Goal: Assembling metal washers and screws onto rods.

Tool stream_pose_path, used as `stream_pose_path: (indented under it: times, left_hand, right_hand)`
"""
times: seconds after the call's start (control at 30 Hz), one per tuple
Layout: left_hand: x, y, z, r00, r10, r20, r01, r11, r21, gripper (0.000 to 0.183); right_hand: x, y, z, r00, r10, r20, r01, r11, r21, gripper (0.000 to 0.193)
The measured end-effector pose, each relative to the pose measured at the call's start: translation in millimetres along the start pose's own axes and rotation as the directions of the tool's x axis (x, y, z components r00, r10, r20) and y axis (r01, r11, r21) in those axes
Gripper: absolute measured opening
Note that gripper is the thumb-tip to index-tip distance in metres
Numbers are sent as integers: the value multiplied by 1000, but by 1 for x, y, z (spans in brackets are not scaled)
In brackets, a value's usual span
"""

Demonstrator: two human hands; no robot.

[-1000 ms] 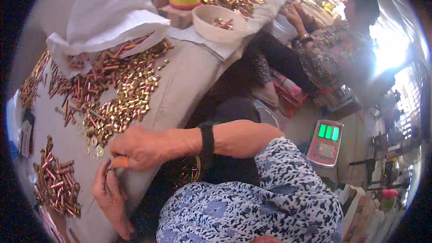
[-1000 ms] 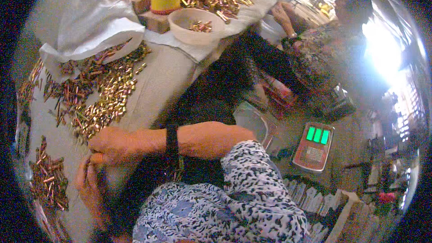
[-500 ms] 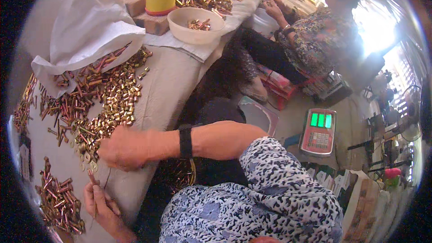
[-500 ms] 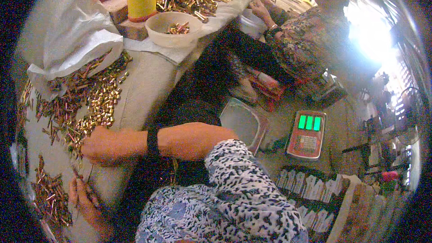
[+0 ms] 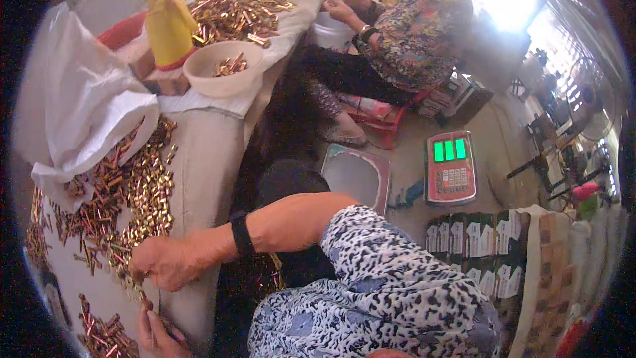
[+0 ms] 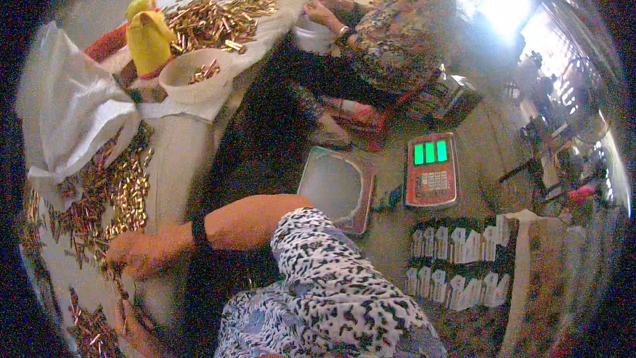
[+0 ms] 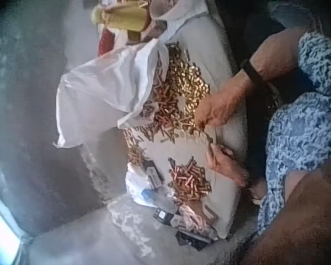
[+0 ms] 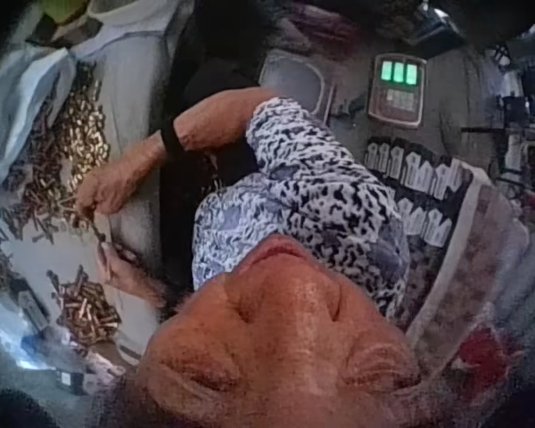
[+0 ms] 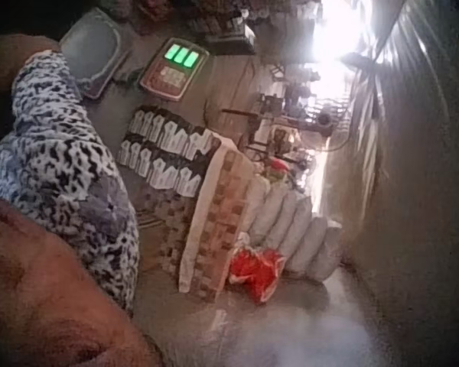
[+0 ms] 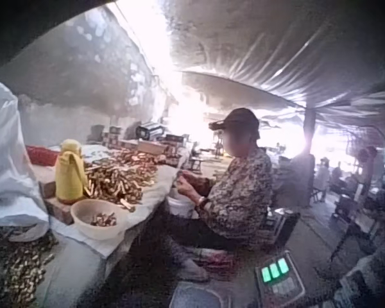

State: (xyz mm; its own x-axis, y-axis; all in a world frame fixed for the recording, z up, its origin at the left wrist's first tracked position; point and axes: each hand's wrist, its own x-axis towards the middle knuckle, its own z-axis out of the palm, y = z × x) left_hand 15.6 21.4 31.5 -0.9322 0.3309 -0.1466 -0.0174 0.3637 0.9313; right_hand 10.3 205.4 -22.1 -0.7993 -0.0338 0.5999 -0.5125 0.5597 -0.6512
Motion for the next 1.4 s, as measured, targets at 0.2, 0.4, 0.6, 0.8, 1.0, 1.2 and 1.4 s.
stream_pose_path:
  times: [0.2,0.4,0.6,0.8,1.0,1.2,1.4]
  left_hand:
    - [1,-8,2,993,115,20,-113,992,-61,20]
    - [5,-10,-3,989,123,85,-122,992,-20,23]
    - [6,-10,-5,993,0,121,6,999,-52,27]
    - [18,-24,-15,982,-12,189,1,998,59,33]
    - [17,-13,-1,968,-41,248,0,987,163,36]
    - [17,-10,11,971,-24,236,-22,981,191,37]
    - [17,-8,10,974,-19,228,-29,979,204,37]
  right_hand:
    - [1,6,15,989,-110,-100,124,980,155,17]
    - [2,-7,2,995,-9,-99,38,954,296,13]
    - [2,-2,-1,983,-185,-12,185,982,40,18]
    - [4,27,25,956,-238,-171,217,967,-131,25]
    - [-1,24,19,982,-159,-102,146,982,-121,36]
    - [0,21,10,985,-161,-55,152,977,-147,39]
    - [0,18,6,987,-163,-19,157,972,-173,42]
